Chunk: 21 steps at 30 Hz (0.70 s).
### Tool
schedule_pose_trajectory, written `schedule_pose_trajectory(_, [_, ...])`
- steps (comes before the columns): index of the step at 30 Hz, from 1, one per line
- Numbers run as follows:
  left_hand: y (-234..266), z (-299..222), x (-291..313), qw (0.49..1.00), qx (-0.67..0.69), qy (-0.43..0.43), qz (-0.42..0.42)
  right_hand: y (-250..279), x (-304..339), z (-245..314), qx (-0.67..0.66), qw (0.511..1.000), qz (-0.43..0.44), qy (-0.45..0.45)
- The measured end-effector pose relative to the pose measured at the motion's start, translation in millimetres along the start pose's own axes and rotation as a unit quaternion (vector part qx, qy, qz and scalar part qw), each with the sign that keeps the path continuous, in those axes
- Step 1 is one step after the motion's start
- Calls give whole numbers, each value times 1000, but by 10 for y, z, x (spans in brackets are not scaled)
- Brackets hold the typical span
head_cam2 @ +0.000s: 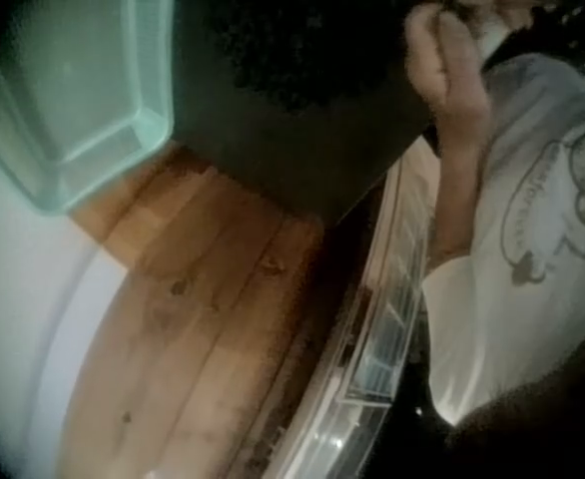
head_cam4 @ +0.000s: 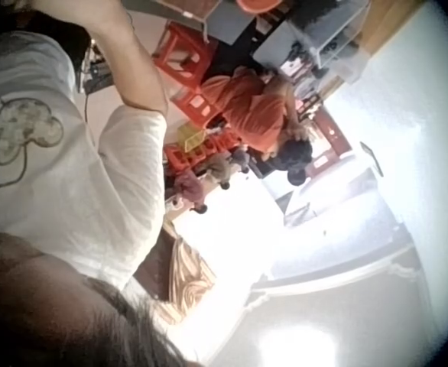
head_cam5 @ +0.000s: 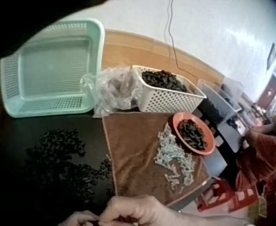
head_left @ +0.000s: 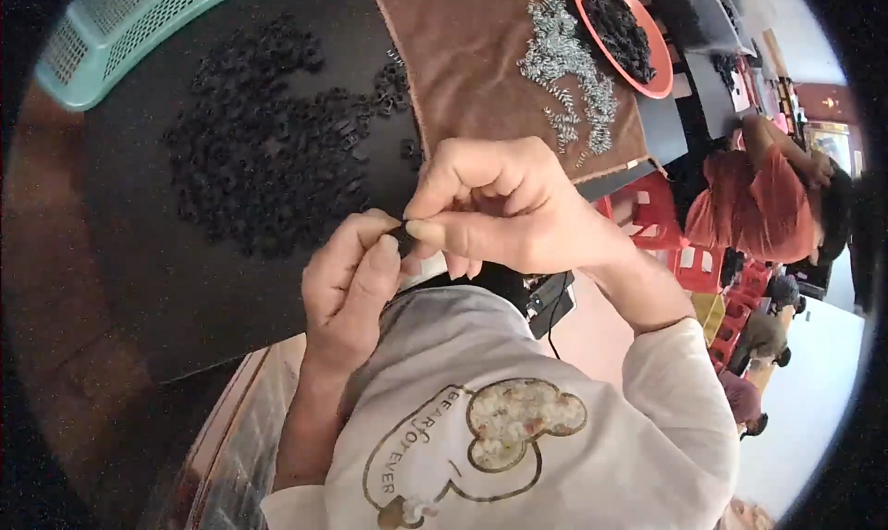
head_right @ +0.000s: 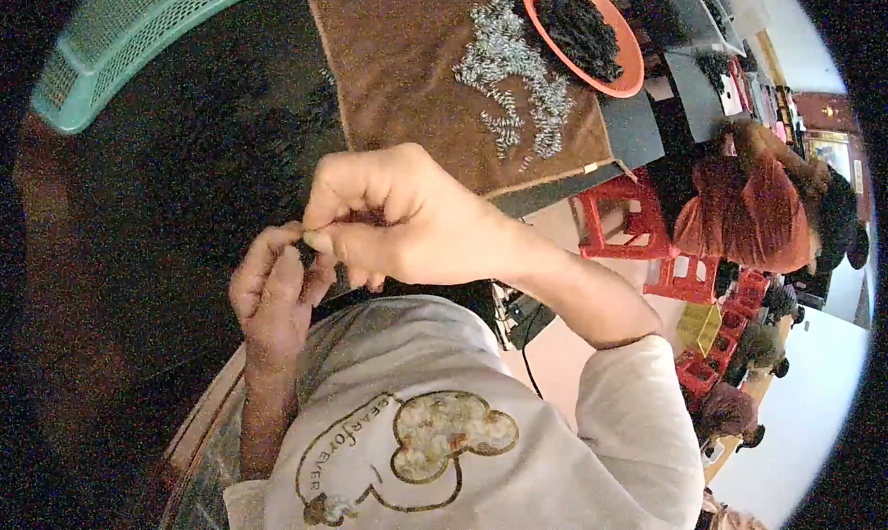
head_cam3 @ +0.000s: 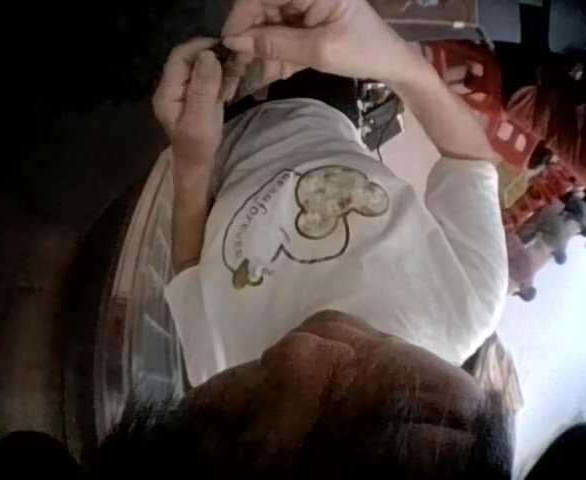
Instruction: Inserting small silver pins into black circular plastic components.
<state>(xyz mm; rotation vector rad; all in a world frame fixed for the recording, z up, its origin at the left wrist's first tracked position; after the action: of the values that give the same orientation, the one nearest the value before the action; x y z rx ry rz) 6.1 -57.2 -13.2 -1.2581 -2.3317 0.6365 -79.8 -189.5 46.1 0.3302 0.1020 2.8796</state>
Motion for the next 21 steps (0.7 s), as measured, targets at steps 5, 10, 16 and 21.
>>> schedule_pose_trajectory(5, [-68, -14, -11, 994, -30, 28, 101, 99, -6, -30, -16, 999, 38, 1])
schedule_pose_trajectory(10, [-88, 9, -40, 993, -51, -6, 105, 102, 3, -40, -33, 997, 67, -33])
schedule_pose_trajectory(16, [-133, -36, -79, 988, -40, -37, 143, 98, 48, -81, -44, 995, 60, -64])
schedule_pose_trajectory(21, [-133, -38, -87, 986, -32, -18, 165, 94, 40, -106, -65, 992, 90, -65])
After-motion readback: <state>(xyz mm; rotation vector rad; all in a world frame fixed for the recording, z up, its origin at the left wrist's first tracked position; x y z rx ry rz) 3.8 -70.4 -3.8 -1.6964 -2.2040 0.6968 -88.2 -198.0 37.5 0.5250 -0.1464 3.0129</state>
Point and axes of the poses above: each hand's wrist, its own x-axis away from the middle knuckle, its own y-axis out of the back of the hand, z = x × y, the point moved 5 cm from there along -x, towards the middle knuckle, and after that the axes turned 13 degrees about x, right-handed, at the moved point
